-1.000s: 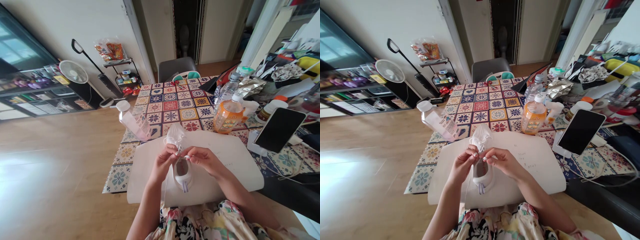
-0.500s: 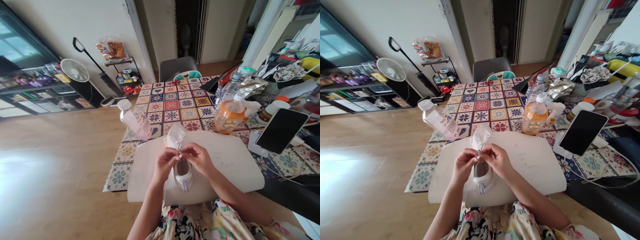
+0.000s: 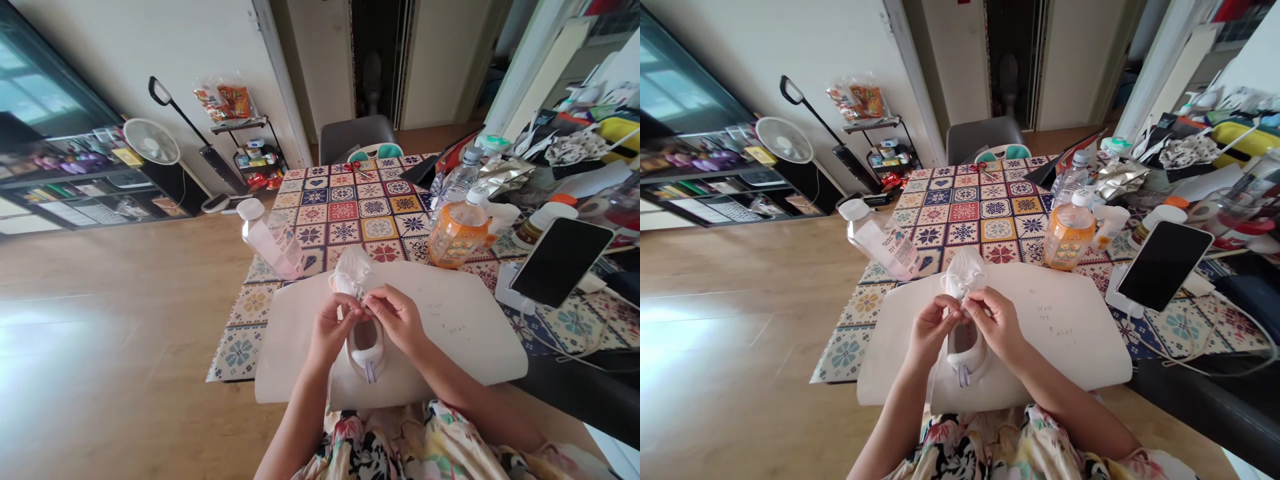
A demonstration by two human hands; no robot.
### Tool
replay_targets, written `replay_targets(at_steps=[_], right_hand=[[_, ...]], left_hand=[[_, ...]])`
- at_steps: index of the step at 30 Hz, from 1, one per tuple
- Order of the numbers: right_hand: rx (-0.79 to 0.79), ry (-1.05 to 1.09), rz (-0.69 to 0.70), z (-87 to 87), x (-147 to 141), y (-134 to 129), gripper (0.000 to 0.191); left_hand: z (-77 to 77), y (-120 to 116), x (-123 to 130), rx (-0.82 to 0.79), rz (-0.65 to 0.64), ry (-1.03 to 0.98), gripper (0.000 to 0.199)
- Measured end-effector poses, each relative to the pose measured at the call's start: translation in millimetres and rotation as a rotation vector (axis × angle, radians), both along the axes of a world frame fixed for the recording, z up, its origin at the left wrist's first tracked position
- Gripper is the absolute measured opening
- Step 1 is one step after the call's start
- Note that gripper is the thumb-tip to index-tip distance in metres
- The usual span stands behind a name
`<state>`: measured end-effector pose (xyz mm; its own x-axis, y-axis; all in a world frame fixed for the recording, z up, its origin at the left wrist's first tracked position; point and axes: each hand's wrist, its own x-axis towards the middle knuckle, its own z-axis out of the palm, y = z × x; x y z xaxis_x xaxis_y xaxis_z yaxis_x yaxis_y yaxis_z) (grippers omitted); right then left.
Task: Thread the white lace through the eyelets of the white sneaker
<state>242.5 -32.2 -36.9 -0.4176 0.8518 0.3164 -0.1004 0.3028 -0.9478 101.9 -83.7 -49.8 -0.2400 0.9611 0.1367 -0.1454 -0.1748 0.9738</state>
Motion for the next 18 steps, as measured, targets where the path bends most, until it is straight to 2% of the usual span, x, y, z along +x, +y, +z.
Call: replay_targets(at_steps=[3, 8, 11, 13, 15, 18], right_hand=[[-0.004, -0.007, -0.055, -0.2, -1.0, 0.4, 0.01], [0.342, -0.274, 0.014, 8.8, 8.5, 1.9, 0.025], [0.469, -0.355, -0.012, 9.0, 11.2, 3.5, 0.014], [0.472, -0.364, -0.058, 6.4, 10.6, 4.9, 0.009], [0.406, -0.351, -0.061, 4.0, 9.4, 6.4, 0.01], [0.215, -0.319, 0.063, 3.1, 8.8, 8.2, 0.012]], left_hand=[[-1.0, -1.2, -1.7, -0.035, 0.042, 0.027, 0.021], [-0.3, -1.6, -1.5, -0.07, 0.1, -0.049, 0.027], [1.9, -1.4, -1.5, -0.087, 0.095, -0.067, 0.028], [4.1, -1.1, -1.9, -0.091, 0.084, -0.039, 0.028], [6.4, -1.0, -2.1, -0.086, 0.084, -0.003, 0.027], [8.9, -1.1, -1.1, -0.095, 0.089, 0.001, 0.027]])
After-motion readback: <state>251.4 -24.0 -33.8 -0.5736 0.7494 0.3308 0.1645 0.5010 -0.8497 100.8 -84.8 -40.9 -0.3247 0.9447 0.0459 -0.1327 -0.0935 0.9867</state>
